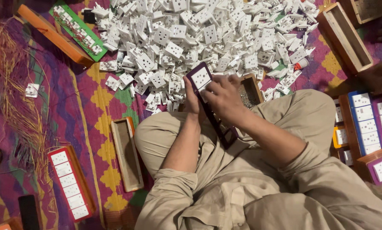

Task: The person sits on the floor and assembles small white dice into a purple plastic frame. They pick up dice from a large pile, place them into the frame slots, and use a metal tool to secure them. The person repeats this process for multiple dice throughout the clip.

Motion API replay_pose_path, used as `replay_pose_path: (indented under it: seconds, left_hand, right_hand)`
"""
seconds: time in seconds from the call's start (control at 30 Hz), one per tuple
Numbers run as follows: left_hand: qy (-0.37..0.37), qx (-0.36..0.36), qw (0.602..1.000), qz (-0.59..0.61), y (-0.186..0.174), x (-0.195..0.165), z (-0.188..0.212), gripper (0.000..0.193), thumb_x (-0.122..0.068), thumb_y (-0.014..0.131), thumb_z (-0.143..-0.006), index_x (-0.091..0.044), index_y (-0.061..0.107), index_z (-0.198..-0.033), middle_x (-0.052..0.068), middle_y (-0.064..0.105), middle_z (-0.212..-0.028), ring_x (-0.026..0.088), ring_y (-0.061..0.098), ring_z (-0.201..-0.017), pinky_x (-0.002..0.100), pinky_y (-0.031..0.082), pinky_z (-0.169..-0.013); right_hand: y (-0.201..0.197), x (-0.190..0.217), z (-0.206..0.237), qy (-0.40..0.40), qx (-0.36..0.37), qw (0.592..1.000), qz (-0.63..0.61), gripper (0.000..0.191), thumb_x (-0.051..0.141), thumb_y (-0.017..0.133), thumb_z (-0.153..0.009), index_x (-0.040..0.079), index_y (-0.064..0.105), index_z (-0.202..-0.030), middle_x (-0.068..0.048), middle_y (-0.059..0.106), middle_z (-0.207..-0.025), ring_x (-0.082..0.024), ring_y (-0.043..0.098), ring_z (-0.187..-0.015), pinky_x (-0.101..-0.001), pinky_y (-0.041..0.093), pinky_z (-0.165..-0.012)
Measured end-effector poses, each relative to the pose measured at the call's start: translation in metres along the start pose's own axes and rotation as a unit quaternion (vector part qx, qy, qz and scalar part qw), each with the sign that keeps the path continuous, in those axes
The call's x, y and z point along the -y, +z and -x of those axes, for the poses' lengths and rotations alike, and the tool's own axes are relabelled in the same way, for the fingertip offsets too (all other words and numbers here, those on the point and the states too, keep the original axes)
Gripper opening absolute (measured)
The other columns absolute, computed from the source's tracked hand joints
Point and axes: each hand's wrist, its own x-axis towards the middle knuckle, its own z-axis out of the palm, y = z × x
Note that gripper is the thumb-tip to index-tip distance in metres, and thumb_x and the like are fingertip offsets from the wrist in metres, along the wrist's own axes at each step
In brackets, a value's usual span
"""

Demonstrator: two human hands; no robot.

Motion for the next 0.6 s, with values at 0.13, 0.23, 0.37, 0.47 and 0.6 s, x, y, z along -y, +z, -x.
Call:
replay_pose_path:
  seconds: [0.13, 0.23, 0.37, 0.47, 0.6]
  left_hand:
    - [0.001, -0.033, 0.999, -0.006, 0.008, -0.003, 0.003, 0.072, -0.069, 0.032, -0.110, -0.005, 0.059, -0.129, 0.005, 0.066, -0.109, 0.017, 0.065, -0.097, 0.031, 0.055, -0.082]
    - [0.023, -0.032, 0.998, -0.044, 0.018, -0.009, 0.007, 0.074, -0.071, 0.033, -0.107, -0.004, 0.059, -0.125, 0.008, 0.067, -0.105, 0.019, 0.067, -0.094, 0.033, 0.058, -0.079]
    - [-0.023, -0.015, 0.999, 0.036, 0.037, -0.014, 0.007, 0.080, -0.071, 0.030, -0.108, 0.000, 0.059, -0.129, 0.012, 0.068, -0.109, 0.020, 0.068, -0.098, 0.034, 0.058, -0.084]
    - [0.004, -0.035, 0.999, -0.011, 0.050, -0.018, 0.007, 0.080, -0.071, 0.027, -0.107, -0.003, 0.058, -0.135, 0.014, 0.069, -0.108, 0.021, 0.068, -0.093, 0.034, 0.057, -0.076]
    - [0.003, -0.194, 0.980, -0.040, 0.057, -0.040, 0.003, 0.083, -0.073, 0.020, -0.093, -0.008, 0.058, -0.130, 0.015, 0.071, -0.103, 0.026, 0.072, -0.087, 0.042, 0.063, -0.074]
  right_hand:
    - [0.011, -0.026, -0.002, -0.114, -0.015, 0.993, 0.018, 0.013, 0.012, 0.070, -0.091, 0.010, 0.072, -0.103, -0.005, 0.064, -0.103, -0.023, 0.059, -0.115, -0.0486, 0.036, -0.100]
    - [0.014, -0.039, 0.001, -0.061, -0.067, 0.992, -0.083, 0.010, 0.006, 0.072, -0.094, 0.009, 0.069, -0.102, -0.008, 0.063, -0.102, -0.026, 0.061, -0.111, -0.0462, 0.042, -0.097]
    - [0.015, -0.037, 0.012, 0.029, -0.084, 0.973, -0.212, 0.018, 0.000, 0.078, -0.084, 0.007, 0.066, -0.096, -0.010, 0.065, -0.100, -0.032, 0.065, -0.107, -0.0420, 0.048, -0.090]
    - [0.018, -0.033, 0.027, 0.049, -0.112, 0.957, -0.264, 0.017, -0.002, 0.076, -0.087, 0.005, 0.066, -0.099, -0.010, 0.067, -0.103, -0.032, 0.067, -0.106, -0.0415, 0.051, -0.091]
    - [0.027, -0.038, 0.056, 0.205, -0.150, 0.918, -0.303, 0.012, -0.001, 0.074, -0.096, 0.003, 0.067, -0.105, -0.011, 0.070, -0.105, -0.026, 0.070, -0.098, -0.0372, 0.055, -0.087]
